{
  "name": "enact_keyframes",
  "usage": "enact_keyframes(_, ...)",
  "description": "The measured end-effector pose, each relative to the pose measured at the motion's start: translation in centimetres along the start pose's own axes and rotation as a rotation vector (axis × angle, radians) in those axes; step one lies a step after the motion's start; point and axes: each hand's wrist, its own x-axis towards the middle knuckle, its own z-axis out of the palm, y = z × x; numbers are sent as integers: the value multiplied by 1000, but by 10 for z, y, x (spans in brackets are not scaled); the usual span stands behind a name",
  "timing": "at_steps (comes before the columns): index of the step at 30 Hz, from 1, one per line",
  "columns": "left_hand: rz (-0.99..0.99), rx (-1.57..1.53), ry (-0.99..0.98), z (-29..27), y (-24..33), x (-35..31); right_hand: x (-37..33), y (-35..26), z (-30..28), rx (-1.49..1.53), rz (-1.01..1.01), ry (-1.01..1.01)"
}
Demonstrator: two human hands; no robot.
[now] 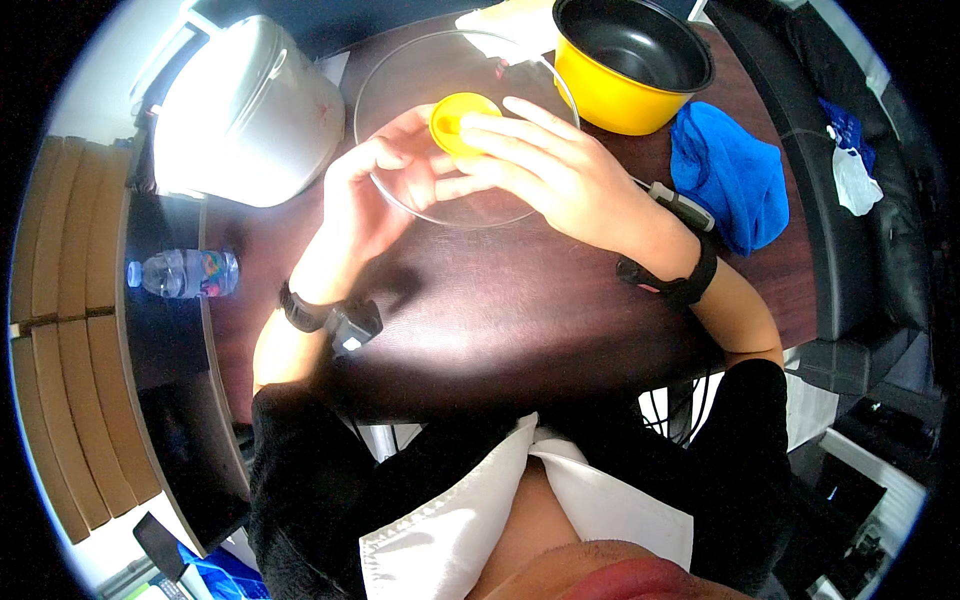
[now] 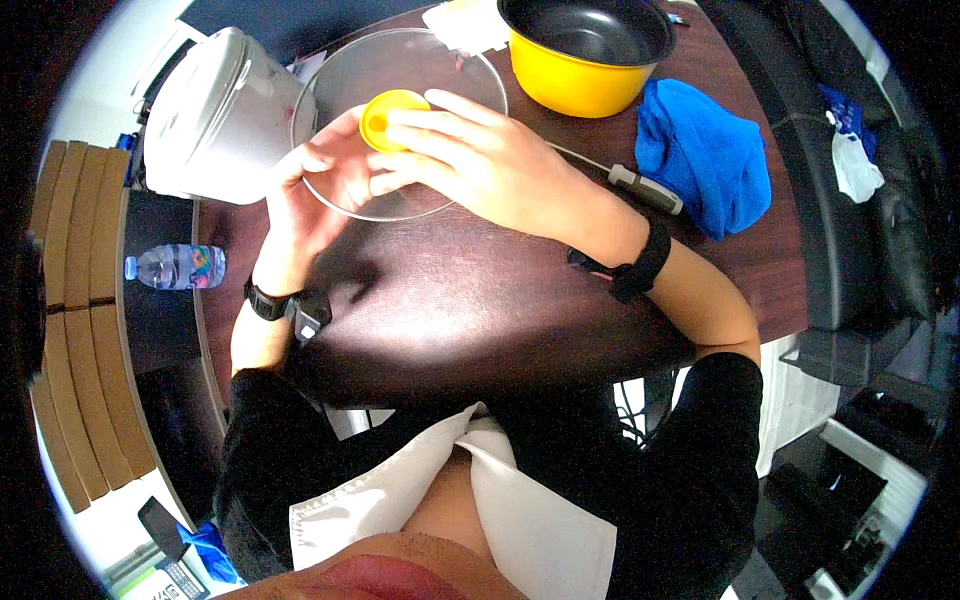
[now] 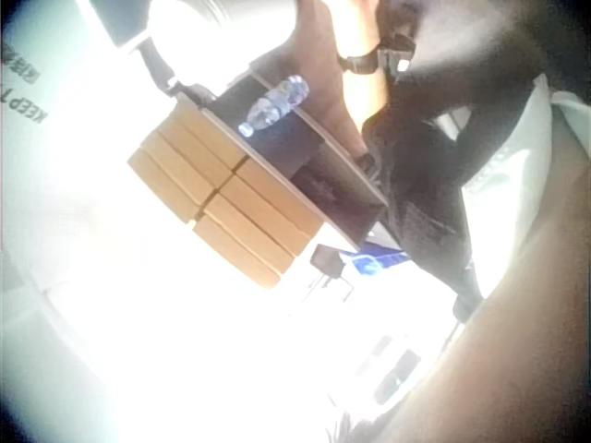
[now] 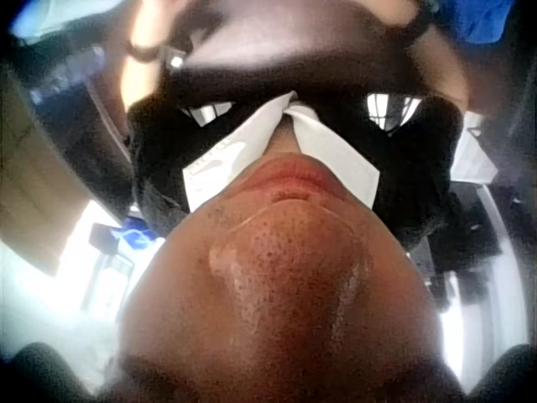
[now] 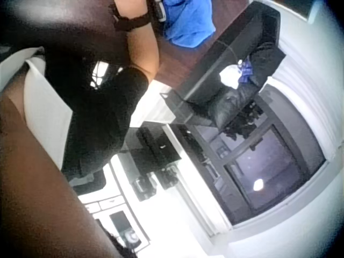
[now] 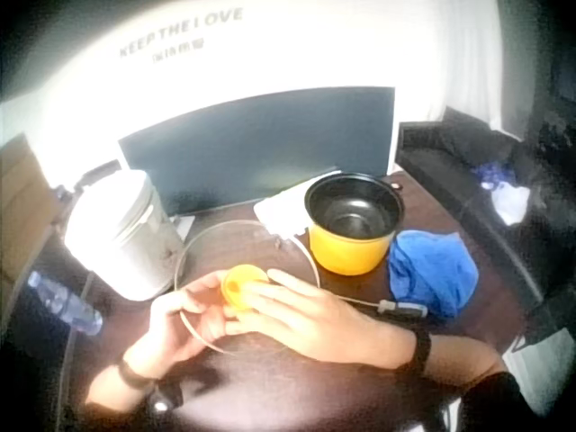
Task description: The person wipes a yellow plastic lid with a blue cloth, then uses a screwdriver to tighten a screw on a glass lid. The person then wipes the inside of a yellow pot with the cloth.
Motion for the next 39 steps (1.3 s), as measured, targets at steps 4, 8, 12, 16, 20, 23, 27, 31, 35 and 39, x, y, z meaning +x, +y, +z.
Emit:
enact_keyframes(4, -34, -131, 65, -9, -7, 1, 4, -2, -8, -6, 87, -80)
enact_keyframes(8, -35, -88, 137, -22, -6, -7, 4, 2, -23, 60, 176, -144)
enact_keyframes(12, 70, -63, 176, -44, -11, -14, -10, 10, -41, 47, 345, -249)
enact_keyframes(16, 147, -60, 183, -67, -18, -19, -52, 18, -57, 65, 582, -434)
enact_keyframes(20, 167, -22, 201, -76, -22, -18, -90, 19, -79, -2, 772, -560)
enact_keyframes(23, 204, 28, 208, -81, -22, -19, -100, 18, -83, -71, 860, -654)
enact_keyframes(27, 225, 66, 191, -98, -24, -18, -107, 18, -72, -222, 710, -720)
enact_keyframes(31, 233, 78, 225, -99, -26, -19, -106, 20, -63, -261, 689, -682)
enact_keyframes(35, 232, 78, 253, -104, -27, -21, -105, 21, -59, -166, 761, -560)
enact_keyframes(39, 268, 199, 281, -106, -26, -20, -81, 10, -49, 516, 1029, -248)
